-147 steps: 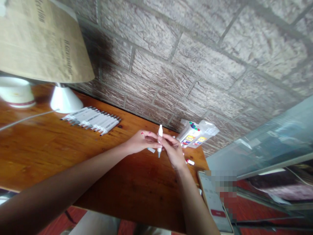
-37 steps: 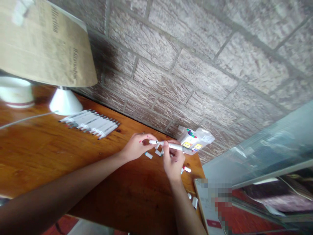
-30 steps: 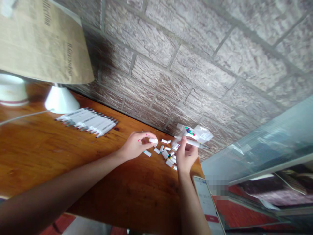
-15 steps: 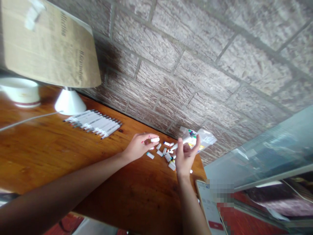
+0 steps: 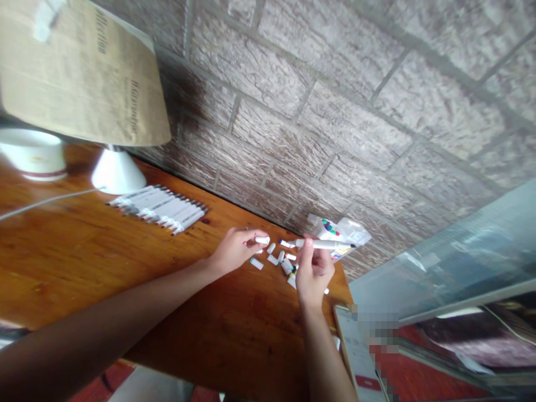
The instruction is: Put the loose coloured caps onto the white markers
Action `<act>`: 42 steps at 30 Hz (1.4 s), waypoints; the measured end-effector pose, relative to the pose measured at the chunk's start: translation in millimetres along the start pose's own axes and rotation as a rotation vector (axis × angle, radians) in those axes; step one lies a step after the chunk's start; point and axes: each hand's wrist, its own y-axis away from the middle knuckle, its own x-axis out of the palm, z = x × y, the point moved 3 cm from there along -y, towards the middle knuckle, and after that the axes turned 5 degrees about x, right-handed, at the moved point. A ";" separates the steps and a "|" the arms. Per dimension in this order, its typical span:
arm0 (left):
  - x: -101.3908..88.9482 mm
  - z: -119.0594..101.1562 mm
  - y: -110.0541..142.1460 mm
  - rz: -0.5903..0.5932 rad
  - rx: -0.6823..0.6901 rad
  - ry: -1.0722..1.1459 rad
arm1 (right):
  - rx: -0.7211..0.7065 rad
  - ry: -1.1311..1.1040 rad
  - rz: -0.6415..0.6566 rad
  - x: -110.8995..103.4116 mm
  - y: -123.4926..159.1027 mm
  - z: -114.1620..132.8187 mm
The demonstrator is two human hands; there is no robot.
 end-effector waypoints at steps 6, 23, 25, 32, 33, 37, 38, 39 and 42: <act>-2.4 -7.4 -0.9 0.025 0.032 -0.038 | -0.072 0.073 0.089 4.5 7.9 -5.0; -5.1 -18.3 0.7 0.018 0.104 -0.122 | -0.405 0.387 0.190 11.7 10.4 11.9; -4.9 -15.4 0.3 -0.004 0.086 -0.097 | -0.400 0.437 0.112 4.6 4.3 12.2; -6.0 -12.1 1.2 -0.048 0.022 -0.033 | -0.296 0.382 0.019 -5.1 -1.5 8.7; -5.7 -12.8 1.4 -0.032 0.014 -0.035 | -0.301 0.354 0.037 -2.6 1.5 9.9; -5.5 -15.9 1.5 0.010 0.028 -0.053 | -0.303 0.258 0.086 5.8 13.5 12.5; -5.9 -16.2 1.4 0.004 0.034 -0.062 | -0.300 0.249 0.095 6.8 15.2 11.8; -6.3 -16.3 1.2 -0.001 0.038 -0.074 | -0.301 0.250 0.107 7.5 16.5 10.7; -6.5 -16.6 0.7 0.011 0.047 -0.110 | -0.325 0.271 0.153 9.0 18.9 7.7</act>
